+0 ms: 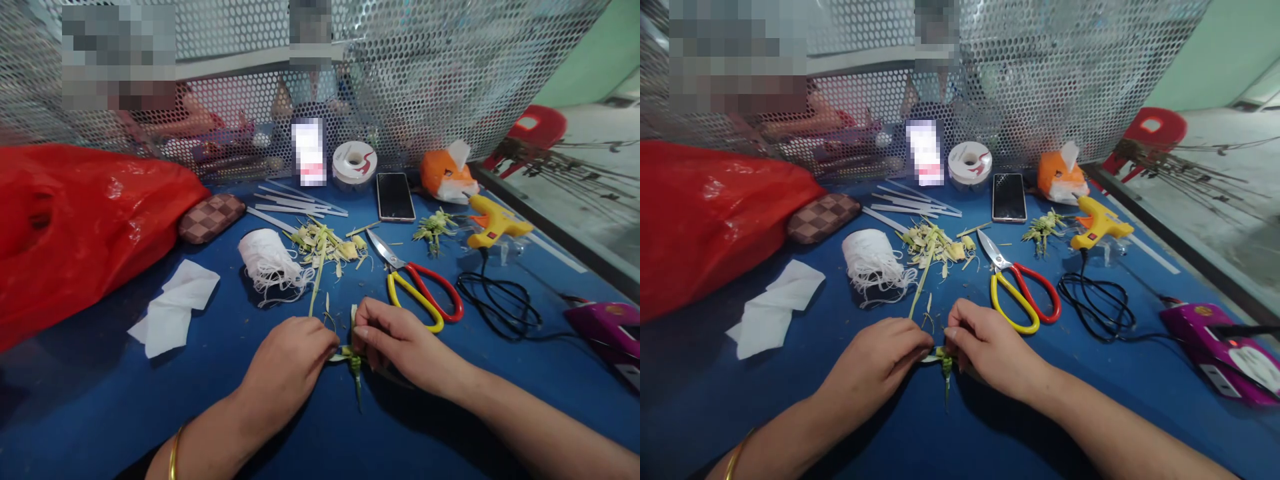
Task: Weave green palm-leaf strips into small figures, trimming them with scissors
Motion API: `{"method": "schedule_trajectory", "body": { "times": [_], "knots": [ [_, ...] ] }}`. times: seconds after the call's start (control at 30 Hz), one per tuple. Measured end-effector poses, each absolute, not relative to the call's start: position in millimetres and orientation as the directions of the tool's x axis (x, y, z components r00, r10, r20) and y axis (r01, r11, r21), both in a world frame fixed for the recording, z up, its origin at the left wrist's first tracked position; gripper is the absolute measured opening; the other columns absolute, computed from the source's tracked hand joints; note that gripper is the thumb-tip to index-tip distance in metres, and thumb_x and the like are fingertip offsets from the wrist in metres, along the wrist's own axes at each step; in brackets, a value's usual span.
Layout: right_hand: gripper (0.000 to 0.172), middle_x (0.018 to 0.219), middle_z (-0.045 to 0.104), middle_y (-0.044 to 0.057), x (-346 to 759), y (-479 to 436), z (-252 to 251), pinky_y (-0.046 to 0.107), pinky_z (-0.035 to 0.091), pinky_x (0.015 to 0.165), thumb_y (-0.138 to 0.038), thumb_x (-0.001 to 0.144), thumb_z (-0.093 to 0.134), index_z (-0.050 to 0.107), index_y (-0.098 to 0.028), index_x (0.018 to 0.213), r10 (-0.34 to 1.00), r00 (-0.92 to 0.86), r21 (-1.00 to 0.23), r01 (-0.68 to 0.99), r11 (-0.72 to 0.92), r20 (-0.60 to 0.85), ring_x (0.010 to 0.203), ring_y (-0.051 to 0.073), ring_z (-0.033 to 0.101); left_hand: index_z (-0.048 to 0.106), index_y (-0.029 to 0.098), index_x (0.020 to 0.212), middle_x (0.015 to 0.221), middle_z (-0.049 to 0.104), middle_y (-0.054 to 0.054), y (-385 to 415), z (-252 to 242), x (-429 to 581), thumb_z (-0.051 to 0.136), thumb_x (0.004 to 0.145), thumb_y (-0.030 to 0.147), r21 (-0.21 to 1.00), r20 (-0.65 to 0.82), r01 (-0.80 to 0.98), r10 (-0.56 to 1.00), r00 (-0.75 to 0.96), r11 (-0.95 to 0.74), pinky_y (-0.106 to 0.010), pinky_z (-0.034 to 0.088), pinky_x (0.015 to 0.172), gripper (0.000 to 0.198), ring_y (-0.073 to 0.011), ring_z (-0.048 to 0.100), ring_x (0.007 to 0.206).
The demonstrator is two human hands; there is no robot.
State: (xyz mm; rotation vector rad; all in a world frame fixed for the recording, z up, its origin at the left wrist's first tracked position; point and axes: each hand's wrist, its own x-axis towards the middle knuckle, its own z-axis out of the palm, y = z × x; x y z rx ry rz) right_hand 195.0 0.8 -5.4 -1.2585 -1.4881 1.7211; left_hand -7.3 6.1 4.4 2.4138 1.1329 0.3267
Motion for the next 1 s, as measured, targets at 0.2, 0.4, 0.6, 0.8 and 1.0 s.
{"method": "schedule_trajectory", "body": {
  "times": [0.2, 0.4, 0.6, 0.8, 1.0],
  "knots": [
    [0.015, 0.064, 0.052, -0.004, 194.4, 1.5, -4.6, 0.022, 0.035, 0.047, -0.025, 0.090, 0.046, 0.041, -0.022, 0.076, 0.858, -0.419, -0.949, 0.230, -0.215, -0.296, 0.051, 0.010, 0.048, 0.059, 0.018, 0.079, 0.076, 0.062, -0.002, 6.6, 5.7, -6.0, 0.046, 0.093, 0.017, 0.433, 0.008, 0.701, 0.780, 0.625, -0.566, -0.028, 0.043, 0.063, 0.018, -0.0173, 0.058, 0.072],
    [0.015, 0.063, 0.052, -0.004, 195.0, 2.1, -5.0, 0.022, 0.036, 0.048, -0.024, 0.091, 0.045, 0.042, -0.022, 0.077, 0.857, -0.431, -0.949, 0.255, -0.186, -0.284, 0.051, 0.010, 0.048, 0.064, 0.019, 0.078, 0.077, 0.067, 0.000, 11.6, 8.5, -6.6, 0.052, 0.090, 0.018, 0.562, -0.103, 0.717, 0.826, 0.555, -0.412, -0.025, 0.042, 0.064, 0.016, -0.0149, 0.061, 0.074],
    [0.017, 0.059, 0.051, -0.005, 195.8, 0.8, -5.8, 0.020, 0.034, 0.047, -0.021, 0.093, 0.044, 0.041, -0.022, 0.075, 0.862, -0.432, -0.950, 0.272, -0.155, -0.264, 0.051, 0.009, 0.046, 0.072, 0.021, 0.089, 0.079, 0.070, 0.000, 10.5, 8.7, -8.7, 0.061, 0.085, 0.017, 0.562, -0.119, 0.698, 0.792, 0.599, -0.443, -0.026, 0.043, 0.067, 0.012, -0.0152, 0.063, 0.075],
    [0.018, 0.061, 0.050, -0.005, 195.6, 0.8, -5.1, 0.019, 0.034, 0.047, -0.019, 0.093, 0.044, 0.041, -0.021, 0.075, 0.858, -0.439, -0.950, 0.269, -0.159, -0.268, 0.051, 0.008, 0.047, 0.071, 0.021, 0.090, 0.076, 0.067, -0.001, 5.7, 3.5, -9.5, 0.057, 0.088, 0.017, 0.464, -0.008, 0.675, 0.759, 0.651, -0.574, -0.027, 0.042, 0.063, 0.015, -0.0160, 0.060, 0.072],
    [0.017, 0.063, 0.050, -0.005, 195.1, 0.9, -6.1, 0.019, 0.035, 0.046, -0.020, 0.093, 0.043, 0.040, -0.022, 0.076, 0.856, -0.438, -0.951, 0.257, -0.172, -0.273, 0.051, 0.008, 0.048, 0.063, 0.017, 0.080, 0.076, 0.058, -0.004, -1.5, 5.0, -8.0, 0.044, 0.094, 0.015, 0.223, 0.074, 0.680, 0.708, 0.703, -0.699, -0.032, 0.039, 0.062, 0.023, -0.0189, 0.051, 0.069]
  ]
}}
